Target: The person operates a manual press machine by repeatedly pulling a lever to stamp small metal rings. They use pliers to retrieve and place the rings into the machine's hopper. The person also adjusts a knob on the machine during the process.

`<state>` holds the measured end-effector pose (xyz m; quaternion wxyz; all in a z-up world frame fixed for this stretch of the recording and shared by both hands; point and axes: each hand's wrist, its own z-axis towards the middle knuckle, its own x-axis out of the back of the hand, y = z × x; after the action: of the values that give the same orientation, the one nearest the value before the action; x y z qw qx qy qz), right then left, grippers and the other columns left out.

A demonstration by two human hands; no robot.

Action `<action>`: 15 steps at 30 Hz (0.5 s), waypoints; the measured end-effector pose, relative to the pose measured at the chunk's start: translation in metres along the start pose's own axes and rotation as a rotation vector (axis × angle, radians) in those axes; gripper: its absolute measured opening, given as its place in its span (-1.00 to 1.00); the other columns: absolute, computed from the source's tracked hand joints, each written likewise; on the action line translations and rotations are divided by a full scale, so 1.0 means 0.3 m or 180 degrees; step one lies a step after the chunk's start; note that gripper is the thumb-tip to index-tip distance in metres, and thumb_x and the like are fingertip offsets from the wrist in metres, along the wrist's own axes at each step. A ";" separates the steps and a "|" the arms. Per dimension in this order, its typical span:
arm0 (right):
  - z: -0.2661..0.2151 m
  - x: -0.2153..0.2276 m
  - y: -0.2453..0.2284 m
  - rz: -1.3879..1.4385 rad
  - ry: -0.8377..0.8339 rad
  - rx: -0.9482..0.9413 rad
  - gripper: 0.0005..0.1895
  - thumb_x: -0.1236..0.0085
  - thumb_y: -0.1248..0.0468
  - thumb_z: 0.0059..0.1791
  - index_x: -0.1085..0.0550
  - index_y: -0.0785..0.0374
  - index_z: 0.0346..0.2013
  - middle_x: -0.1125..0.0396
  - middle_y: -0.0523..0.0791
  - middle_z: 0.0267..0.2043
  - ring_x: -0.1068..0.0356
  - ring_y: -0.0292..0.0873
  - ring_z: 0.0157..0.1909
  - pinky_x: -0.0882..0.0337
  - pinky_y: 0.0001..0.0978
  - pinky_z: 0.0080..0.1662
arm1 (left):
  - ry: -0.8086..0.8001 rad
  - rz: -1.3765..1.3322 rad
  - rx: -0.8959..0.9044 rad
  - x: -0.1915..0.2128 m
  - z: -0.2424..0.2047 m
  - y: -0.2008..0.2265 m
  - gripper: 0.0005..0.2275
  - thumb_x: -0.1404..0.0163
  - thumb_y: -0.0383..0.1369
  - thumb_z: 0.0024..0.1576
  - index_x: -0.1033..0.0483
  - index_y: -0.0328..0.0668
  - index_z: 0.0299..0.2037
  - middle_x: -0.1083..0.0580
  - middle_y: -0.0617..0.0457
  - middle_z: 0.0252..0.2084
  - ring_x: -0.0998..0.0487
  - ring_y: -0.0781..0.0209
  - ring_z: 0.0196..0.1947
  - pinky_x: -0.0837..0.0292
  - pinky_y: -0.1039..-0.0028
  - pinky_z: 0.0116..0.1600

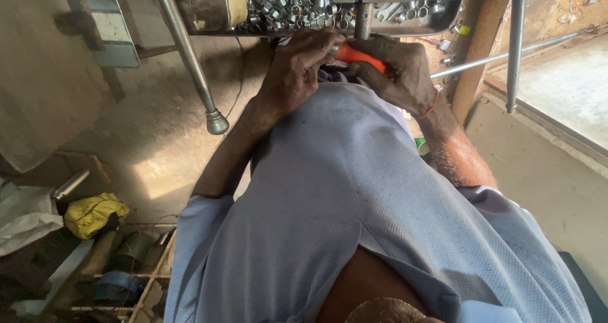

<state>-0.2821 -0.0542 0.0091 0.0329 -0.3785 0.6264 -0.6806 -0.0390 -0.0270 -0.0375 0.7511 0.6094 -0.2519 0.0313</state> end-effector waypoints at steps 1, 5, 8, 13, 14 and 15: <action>0.002 -0.003 0.001 -0.0050 -0.0045 -0.0006 -0.66 -0.27 0.24 0.12 -0.54 0.37 0.14 -0.54 0.07 -0.11 -0.58 -0.14 -0.23 -0.60 -0.41 -0.21 | -0.0029 0.0030 0.0027 -0.003 0.000 -0.004 -0.65 0.09 -0.76 0.24 -0.48 -0.31 0.18 -0.55 -0.11 0.12 -0.59 0.05 0.15 -0.66 0.50 0.18; -0.010 -0.022 0.004 0.0181 -0.0076 -0.0086 -0.67 -0.24 0.25 0.14 -0.53 0.36 0.15 -0.54 0.08 -0.07 -0.58 -0.16 -0.22 -0.60 -0.42 -0.22 | -0.0060 -0.0159 -0.0029 0.006 -0.006 0.012 -0.64 0.12 -0.74 0.23 -0.50 -0.24 0.16 -0.55 -0.13 0.16 -0.57 0.05 0.18 -0.58 0.49 0.17; -0.015 -0.045 -0.009 0.0419 0.0094 -0.0435 -0.63 -0.24 0.24 0.12 -0.51 0.38 0.17 -0.53 0.09 -0.08 -0.56 -0.18 -0.26 -0.58 -0.42 -0.27 | -0.0078 -0.0609 0.0406 0.034 -0.004 0.030 -0.72 0.08 -0.64 0.34 -0.46 -0.24 0.22 -0.54 -0.12 0.16 -0.63 0.12 0.12 -0.62 0.53 0.13; -0.029 -0.039 0.009 0.0350 0.0272 -0.0320 -0.63 -0.26 0.25 0.13 -0.51 0.38 0.17 -0.53 0.08 -0.08 -0.55 -0.19 -0.21 -0.55 -0.44 -0.21 | -0.0149 -0.0915 0.0946 -0.007 -0.038 -0.001 -0.72 -0.07 -0.45 0.31 -0.49 -0.21 0.22 -0.57 -0.10 0.14 -0.72 0.24 -0.08 -0.66 0.52 -0.02; -0.048 -0.034 0.021 0.0442 0.0232 -0.0381 -0.63 -0.25 0.25 0.13 -0.51 0.38 0.18 -0.52 0.07 -0.08 -0.53 -0.21 -0.22 -0.53 -0.46 -0.21 | -0.0125 -0.0973 0.1004 -0.024 -0.057 -0.030 -0.71 -0.11 -0.44 0.30 -0.50 -0.21 0.22 -0.59 -0.08 0.10 -0.71 0.23 -0.07 -0.65 0.51 -0.01; -0.071 -0.025 0.043 0.0525 0.0194 -0.0446 -0.63 -0.25 0.26 0.13 -0.50 0.39 0.18 -0.52 0.06 -0.08 -0.52 -0.22 -0.22 -0.51 -0.48 -0.21 | -0.0102 -0.1040 0.1056 -0.045 -0.082 -0.069 -0.70 -0.14 -0.43 0.29 -0.51 -0.22 0.21 -0.61 -0.06 0.06 -0.70 0.22 -0.07 -0.63 0.50 0.01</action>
<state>-0.2941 -0.0355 -0.0042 0.0433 -0.3061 0.7022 -0.6414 -0.0351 -0.0058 -0.0651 0.6316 0.7577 -0.1532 -0.0594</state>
